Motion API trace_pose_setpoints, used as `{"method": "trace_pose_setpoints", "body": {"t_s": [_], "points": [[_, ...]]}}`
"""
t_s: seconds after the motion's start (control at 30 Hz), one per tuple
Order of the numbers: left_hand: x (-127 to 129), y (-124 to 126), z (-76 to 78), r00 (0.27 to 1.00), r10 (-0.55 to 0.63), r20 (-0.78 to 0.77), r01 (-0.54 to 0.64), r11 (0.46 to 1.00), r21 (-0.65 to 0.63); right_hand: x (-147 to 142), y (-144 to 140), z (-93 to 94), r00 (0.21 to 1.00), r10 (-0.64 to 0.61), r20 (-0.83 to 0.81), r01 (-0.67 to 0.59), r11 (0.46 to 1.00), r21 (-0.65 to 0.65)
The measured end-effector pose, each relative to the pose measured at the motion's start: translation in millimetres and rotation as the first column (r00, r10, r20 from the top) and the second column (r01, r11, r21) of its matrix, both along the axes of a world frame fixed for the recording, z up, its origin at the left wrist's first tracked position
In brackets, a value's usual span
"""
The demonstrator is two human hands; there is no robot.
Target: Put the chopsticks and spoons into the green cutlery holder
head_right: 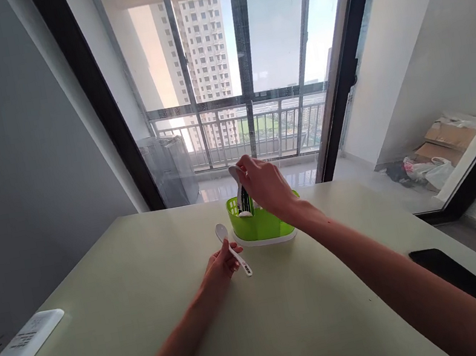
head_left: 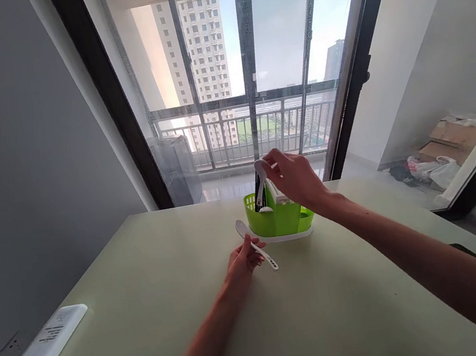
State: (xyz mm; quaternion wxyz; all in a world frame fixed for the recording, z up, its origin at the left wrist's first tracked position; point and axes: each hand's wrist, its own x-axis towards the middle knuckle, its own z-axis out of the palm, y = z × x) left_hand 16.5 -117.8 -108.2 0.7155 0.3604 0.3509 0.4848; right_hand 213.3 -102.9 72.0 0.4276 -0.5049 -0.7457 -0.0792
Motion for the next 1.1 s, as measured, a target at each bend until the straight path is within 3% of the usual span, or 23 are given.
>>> {"method": "trace_pose_setpoints", "body": {"t_s": [0.17, 0.4, 0.6, 0.77, 0.93, 1.1], "points": [[-1.4, 1.0, -0.6, 1.0, -0.003, -0.024, 0.004, 1.0, 0.022, -32.7, 9.0, -26.3, 0.892, -0.063, 0.448, 0.167, 0.966, -0.198], [-8.6, 9.0, -7.3, 0.999, 0.018, -0.035, -0.016, 0.998, 0.061, -55.1, 1.3, -53.8, 0.834, 0.017, 0.551, 0.183, 0.935, -0.305], [-8.8, 5.7, -5.6, 0.999, 0.01, -0.042, -0.006, 0.997, 0.08, -52.1, 4.6, -57.8, 0.842, -0.008, 0.539, 0.231, 0.908, -0.349], [-8.2, 5.1, -3.1, 0.999, 0.021, -0.048, -0.017, 0.996, 0.09, -50.6, 1.0, -53.3, 0.87, 0.023, 0.493, 0.194, 0.903, -0.384], [-6.9, 1.7, 0.6, 0.999, -0.048, -0.007, 0.048, 0.99, 0.134, -42.1, -9.3, -29.8, 0.914, 0.103, 0.393, 0.068, 0.915, -0.398], [-10.1, -8.7, 7.8, 0.951, -0.286, 0.118, 0.271, 0.954, 0.128, -37.6, -19.7, -5.4, 0.963, 0.241, 0.123, -0.175, 0.901, -0.397]]}}
